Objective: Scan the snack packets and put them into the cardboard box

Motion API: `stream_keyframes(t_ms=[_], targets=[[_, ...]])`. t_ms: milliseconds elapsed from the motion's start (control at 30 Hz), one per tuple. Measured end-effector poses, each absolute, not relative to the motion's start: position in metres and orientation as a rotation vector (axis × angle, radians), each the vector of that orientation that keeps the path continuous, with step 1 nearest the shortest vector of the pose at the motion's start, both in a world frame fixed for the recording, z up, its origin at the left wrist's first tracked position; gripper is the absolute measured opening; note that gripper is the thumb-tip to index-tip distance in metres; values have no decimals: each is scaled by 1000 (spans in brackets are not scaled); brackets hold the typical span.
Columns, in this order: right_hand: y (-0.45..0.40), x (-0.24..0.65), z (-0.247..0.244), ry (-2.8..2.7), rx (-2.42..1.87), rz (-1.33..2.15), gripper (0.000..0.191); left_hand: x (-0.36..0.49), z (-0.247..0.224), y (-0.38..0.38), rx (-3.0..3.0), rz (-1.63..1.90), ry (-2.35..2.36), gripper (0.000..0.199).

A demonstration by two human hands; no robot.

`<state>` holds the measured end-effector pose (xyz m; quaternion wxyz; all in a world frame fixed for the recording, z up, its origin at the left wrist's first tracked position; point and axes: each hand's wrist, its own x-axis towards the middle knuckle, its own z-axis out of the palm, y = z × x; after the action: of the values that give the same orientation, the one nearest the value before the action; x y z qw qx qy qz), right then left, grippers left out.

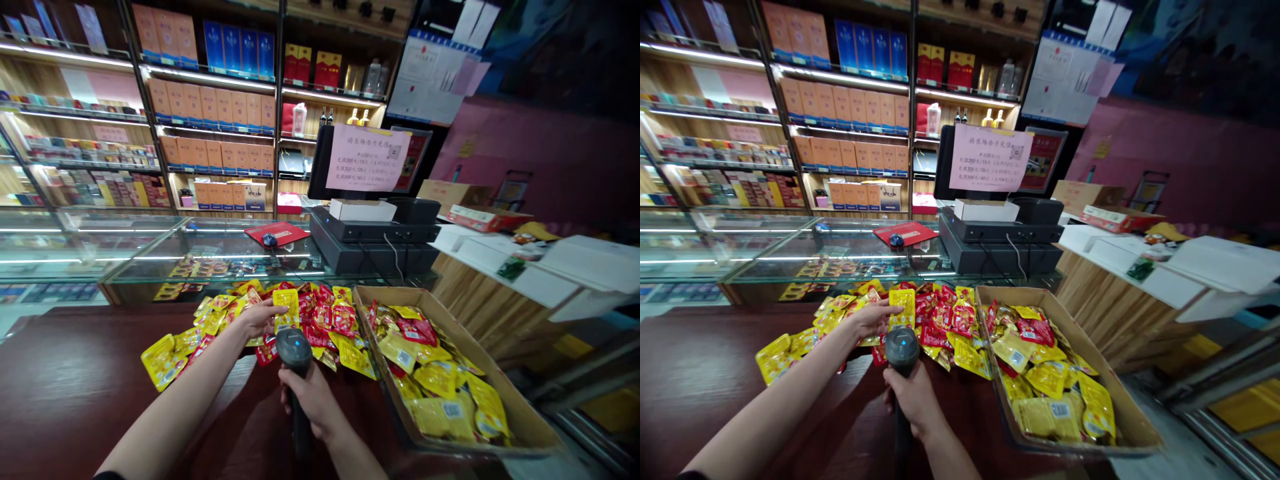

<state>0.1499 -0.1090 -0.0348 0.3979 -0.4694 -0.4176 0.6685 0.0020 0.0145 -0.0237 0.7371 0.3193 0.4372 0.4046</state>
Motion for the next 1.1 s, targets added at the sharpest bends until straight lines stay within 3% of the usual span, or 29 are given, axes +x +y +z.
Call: stream_keyframes(t_ms=[567, 800, 1100], targets=[[-110, 150, -35, -1063, -1181, 1683, 22, 5, -17, 7, 718, 919, 879, 44], [-98, 176, -20, -942, -1210, 1308, 26, 7, -11, 1, 615, 746, 862, 33], [-65, 245, 14, -597, -1087, 1589, 24, 66, 39, -4, 703, 482, 602, 57]])
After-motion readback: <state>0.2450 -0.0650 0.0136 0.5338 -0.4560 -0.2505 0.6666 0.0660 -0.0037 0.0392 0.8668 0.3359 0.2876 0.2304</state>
